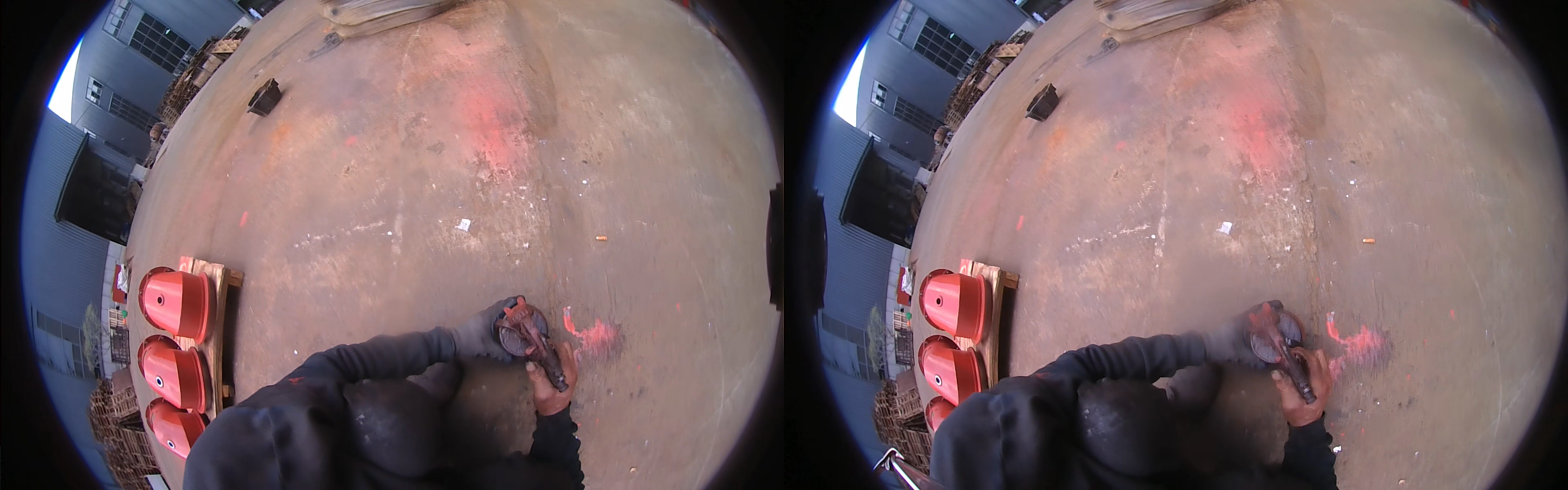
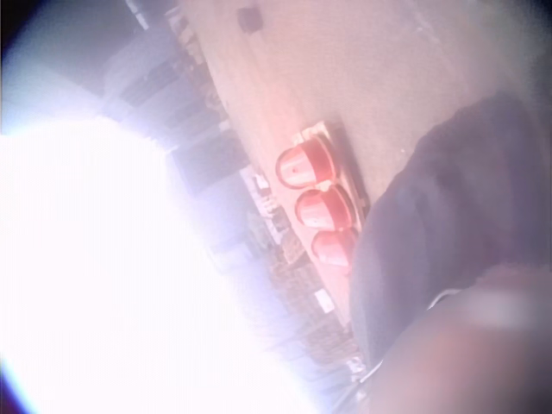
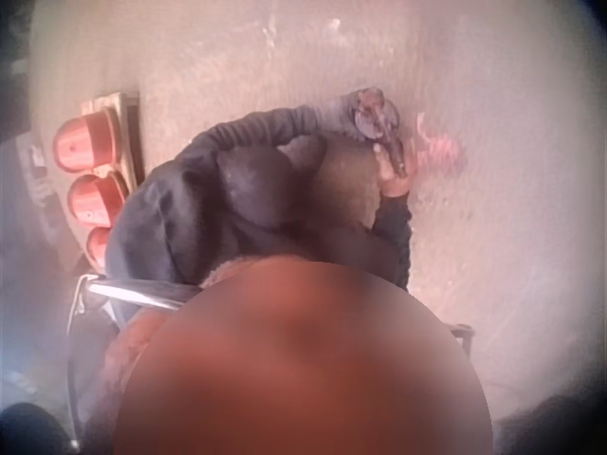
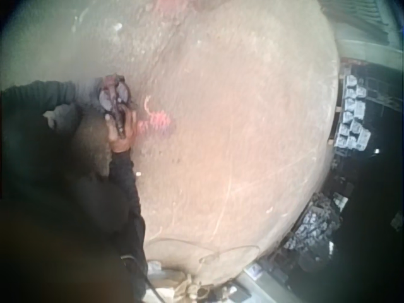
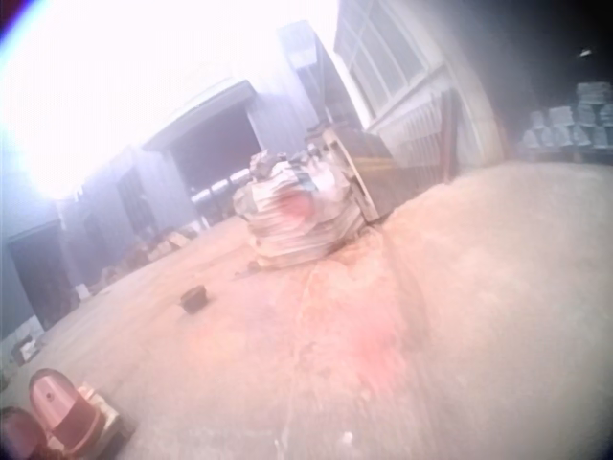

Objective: The person connects an air hose to a spray gun, tests the spray pattern on the floor, and adjusts the nozzle. They then repeatedly dip the gun's cup into a paint can and spray red paint onto the concrete floor in short bursts.

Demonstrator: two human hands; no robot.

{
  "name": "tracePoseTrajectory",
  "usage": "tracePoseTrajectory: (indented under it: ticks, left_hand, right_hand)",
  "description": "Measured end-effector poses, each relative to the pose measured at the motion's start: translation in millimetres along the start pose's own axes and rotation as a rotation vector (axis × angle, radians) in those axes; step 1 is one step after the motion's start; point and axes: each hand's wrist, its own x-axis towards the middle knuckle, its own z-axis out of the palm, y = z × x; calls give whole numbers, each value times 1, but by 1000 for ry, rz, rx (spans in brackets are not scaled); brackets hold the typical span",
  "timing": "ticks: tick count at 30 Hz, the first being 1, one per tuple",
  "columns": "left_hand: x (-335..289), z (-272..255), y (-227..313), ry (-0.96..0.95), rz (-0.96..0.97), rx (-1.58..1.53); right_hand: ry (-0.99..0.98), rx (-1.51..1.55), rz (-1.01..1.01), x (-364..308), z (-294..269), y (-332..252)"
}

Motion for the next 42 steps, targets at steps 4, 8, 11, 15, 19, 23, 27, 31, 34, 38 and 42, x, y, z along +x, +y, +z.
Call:
tracePoseTrajectory:
  ticks: [4, 8, 11, 15, 19, 23, 27, 31, 34, 38, 42]
  left_hand:
    - [-2, 1, 7, -24, -78, -76]
    - [-3, -3, 19, 6, -12, 78]
    - [7, -11, 27, -69, 8, 154]
    - [26, -19, 29, -174, 23, 62]
    - [21, -21, 28, -158, 14, 104]
    - [14, -18, 34, -115, -21, 225]
    - [10, -13, 43, -65, -38, 113]
    - [-4, -8, 44, 7, -117, 73]
    - [-10, -4, 40, 45, -65, 65]
    - [-5, -3, 41, 46, -33, 92]
    - [2, 4, 48, 37, 6, -5]
  right_hand:
    - [-15, 20, 39, -2, 1, 4]
    - [-9, 29, 30, -4, 3, 8]
    - [2, 26, 67, -6, 3, 10]
    - [120, 93, 155, -8, 5, 11]
    - [109, 59, 97, -9, 11, 11]
    - [62, -52, 12, -7, 10, 8]
    - [90, -45, 73, -9, 8, 2]
    - [88, 60, 136, -11, 12, -2]
    - [50, -42, 70, -9, 14, -6]
    - [87, -89, 46, -6, 13, -15]
    - [105, -36, 158, -4, 10, -23]
